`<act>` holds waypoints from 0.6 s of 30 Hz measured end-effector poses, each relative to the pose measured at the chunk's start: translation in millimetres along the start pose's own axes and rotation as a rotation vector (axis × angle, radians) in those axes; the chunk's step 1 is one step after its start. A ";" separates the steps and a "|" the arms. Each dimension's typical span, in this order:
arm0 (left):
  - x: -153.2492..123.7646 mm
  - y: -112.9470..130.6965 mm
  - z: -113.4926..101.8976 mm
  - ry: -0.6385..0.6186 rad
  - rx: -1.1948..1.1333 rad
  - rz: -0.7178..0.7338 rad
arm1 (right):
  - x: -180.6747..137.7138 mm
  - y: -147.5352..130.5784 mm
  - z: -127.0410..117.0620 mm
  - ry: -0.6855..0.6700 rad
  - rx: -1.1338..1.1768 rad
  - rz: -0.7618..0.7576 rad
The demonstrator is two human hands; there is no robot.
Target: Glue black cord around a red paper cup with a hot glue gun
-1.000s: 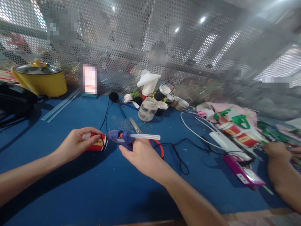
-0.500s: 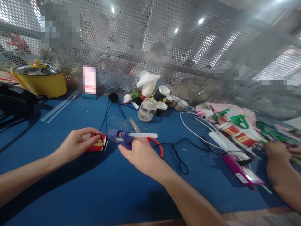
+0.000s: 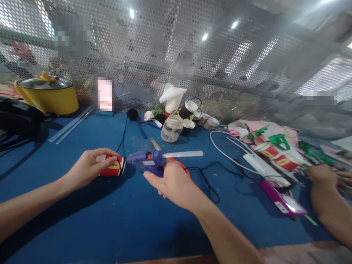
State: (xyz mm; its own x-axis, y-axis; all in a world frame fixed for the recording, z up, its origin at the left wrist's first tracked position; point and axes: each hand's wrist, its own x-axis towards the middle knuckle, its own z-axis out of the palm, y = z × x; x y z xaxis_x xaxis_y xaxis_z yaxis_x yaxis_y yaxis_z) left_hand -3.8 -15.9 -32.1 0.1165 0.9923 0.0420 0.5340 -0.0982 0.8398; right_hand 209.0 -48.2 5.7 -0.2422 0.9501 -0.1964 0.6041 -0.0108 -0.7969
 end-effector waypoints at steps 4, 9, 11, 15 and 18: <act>-0.8 0.1 -0.5 0.013 -0.085 -0.007 | 3.9 6.0 -10.9 0.023 0.117 -0.075; -1.7 2.3 -1.1 0.085 -0.180 0.041 | 10.6 12.1 -15.4 0.032 0.247 -0.036; -3.1 4.2 -1.8 0.101 -0.201 0.068 | 13.4 11.4 -15.5 0.012 0.308 0.001; -6.1 6.6 -3.9 0.131 -0.218 0.115 | 17.6 10.5 -16.3 -0.024 0.374 0.061; -7.1 6.1 -5.1 0.143 -0.218 0.142 | 18.4 12.0 -18.1 -0.050 0.420 0.058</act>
State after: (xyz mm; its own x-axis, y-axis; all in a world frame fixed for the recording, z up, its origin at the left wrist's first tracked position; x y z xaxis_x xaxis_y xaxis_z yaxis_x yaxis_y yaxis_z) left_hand -5.7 -23.1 -24.6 0.0499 0.9718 0.2303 0.3264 -0.2338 0.9159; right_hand 225.5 -25.2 2.9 -0.2593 0.9281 -0.2672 0.2584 -0.1999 -0.9451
